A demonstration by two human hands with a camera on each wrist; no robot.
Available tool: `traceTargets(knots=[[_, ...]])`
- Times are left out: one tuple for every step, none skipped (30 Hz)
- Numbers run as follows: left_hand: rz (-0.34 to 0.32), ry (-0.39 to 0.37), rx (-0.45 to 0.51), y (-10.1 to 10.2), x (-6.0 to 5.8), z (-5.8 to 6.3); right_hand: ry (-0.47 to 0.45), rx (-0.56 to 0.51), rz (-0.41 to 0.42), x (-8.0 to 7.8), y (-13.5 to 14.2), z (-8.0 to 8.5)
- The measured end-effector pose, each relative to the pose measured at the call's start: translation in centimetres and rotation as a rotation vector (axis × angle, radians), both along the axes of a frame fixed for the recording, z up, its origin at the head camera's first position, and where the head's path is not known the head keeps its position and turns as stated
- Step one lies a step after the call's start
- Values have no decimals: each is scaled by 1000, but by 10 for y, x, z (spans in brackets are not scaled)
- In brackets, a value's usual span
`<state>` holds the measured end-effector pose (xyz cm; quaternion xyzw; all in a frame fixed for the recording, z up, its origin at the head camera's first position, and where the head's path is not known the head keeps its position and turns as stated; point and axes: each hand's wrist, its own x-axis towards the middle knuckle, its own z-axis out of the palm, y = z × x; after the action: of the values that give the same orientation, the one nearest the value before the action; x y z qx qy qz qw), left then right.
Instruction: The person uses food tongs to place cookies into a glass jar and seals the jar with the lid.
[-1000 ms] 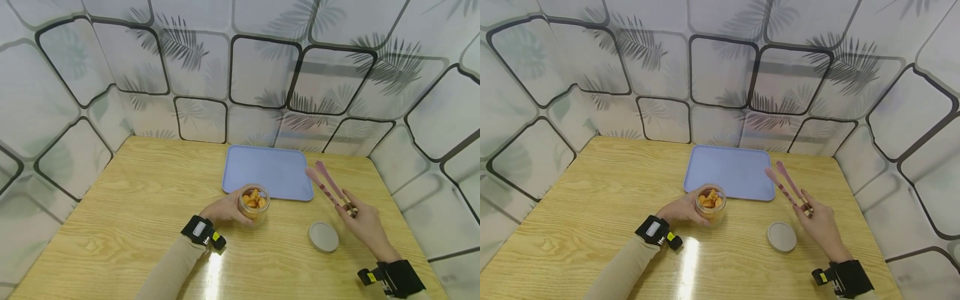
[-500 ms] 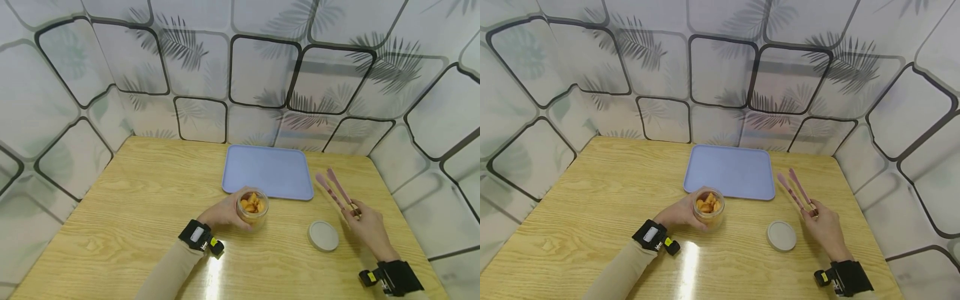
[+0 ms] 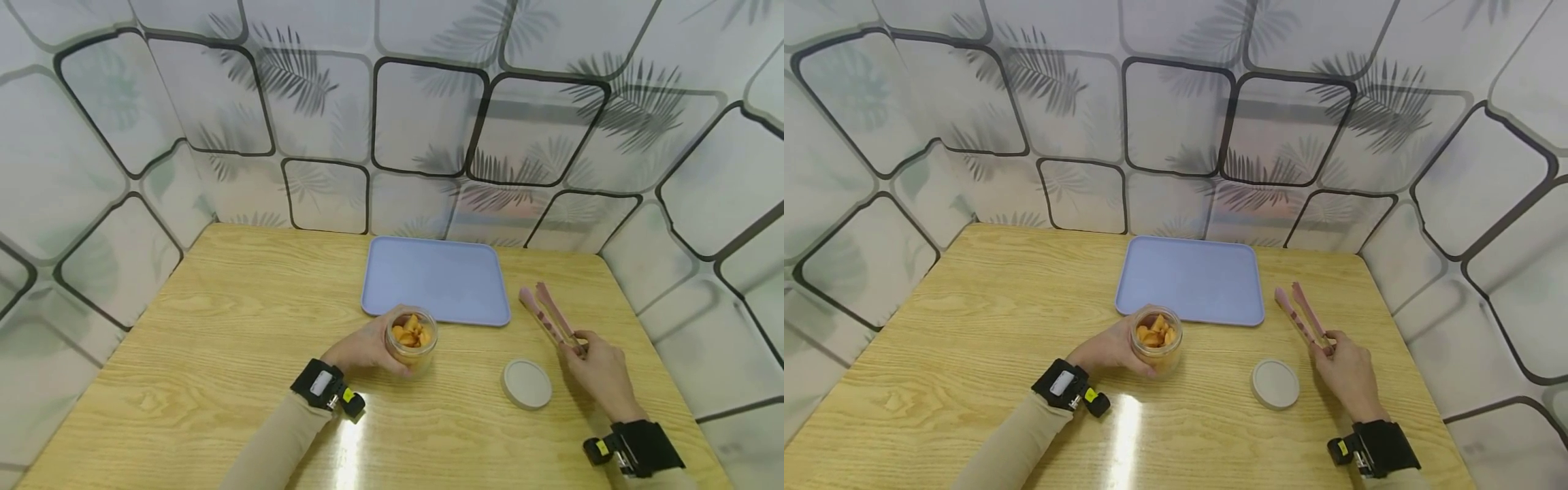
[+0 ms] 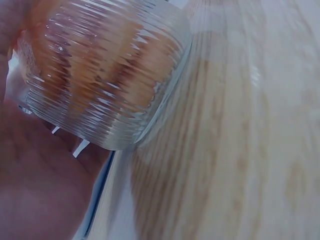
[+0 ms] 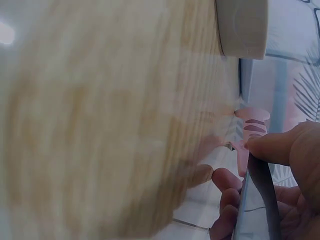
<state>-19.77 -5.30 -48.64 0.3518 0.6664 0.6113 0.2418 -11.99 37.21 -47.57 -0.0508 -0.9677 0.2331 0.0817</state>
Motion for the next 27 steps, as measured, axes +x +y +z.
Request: traceTargets(knots=[[1,-2,0,0,0,0,-12,-1,-2,0,0,0],[4,-3,-1,0,1,0,-24,2,-5,0,-1,1],[7,-5,-2,0,1,0,-36,4,-5,0,-1,2],[10,-6,-4,0,2,1,-49,7,-7,0,-1,3],[13,-9,-6,0,2,1,-63,10,-10,0,-2,4],[17,-15,-5,1,3,1,-79,16,-13,0,-2,4],[23,-21,-7,1,4,1,-95,22,-17,-1,-2,4],[26,-25,-9,1,4,1,-112,29,-21,-1,-2,5],[28,-29,-8,0,5,2,-127,35,-25,-2,-2,5],[30,-31,-3,0,6,2,-138,41,-27,-3,-3,5],[30,-33,3,0,6,2,-147,42,-28,-3,-4,5],[32,-35,6,0,6,2,-154,43,-27,-4,-4,5],[31,-31,9,0,7,2,-160,40,-24,-4,-5,5],[32,-25,9,-1,7,3,-163,36,-19,-5,-6,5],[38,-22,7,-1,7,3,-161,32,-12,-5,-6,5],[45,-15,0,-2,7,3,-159,27,-5,-5,-6,5],[51,-9,-10,-3,7,3,-156,27,1,-6,-6,5],[58,-6,-18,-4,7,3,-158,26,5,-6,-7,6],[62,-2,-22,-4,7,3,-159,32,10,-5,-6,6],[68,1,-27,-4,7,3,-159,35,10,-5,-6,8],[70,2,-26,-3,7,3,-157,37,11,-4,-6,9],[67,4,-19,-3,6,3,-150,44,13,-3,-7,11],[62,4,-7,-2,6,3,-138,54,18,-2,-8,13],[57,2,8,-1,5,3,-115,60,27,0,-10,15],[53,5,21,0,5,3,-81,64,44,1,-12,18],[50,9,33,1,4,3,-49,62,63,3,-15,20],[48,12,46,3,4,3,-15,66,93,5,-19,23]])
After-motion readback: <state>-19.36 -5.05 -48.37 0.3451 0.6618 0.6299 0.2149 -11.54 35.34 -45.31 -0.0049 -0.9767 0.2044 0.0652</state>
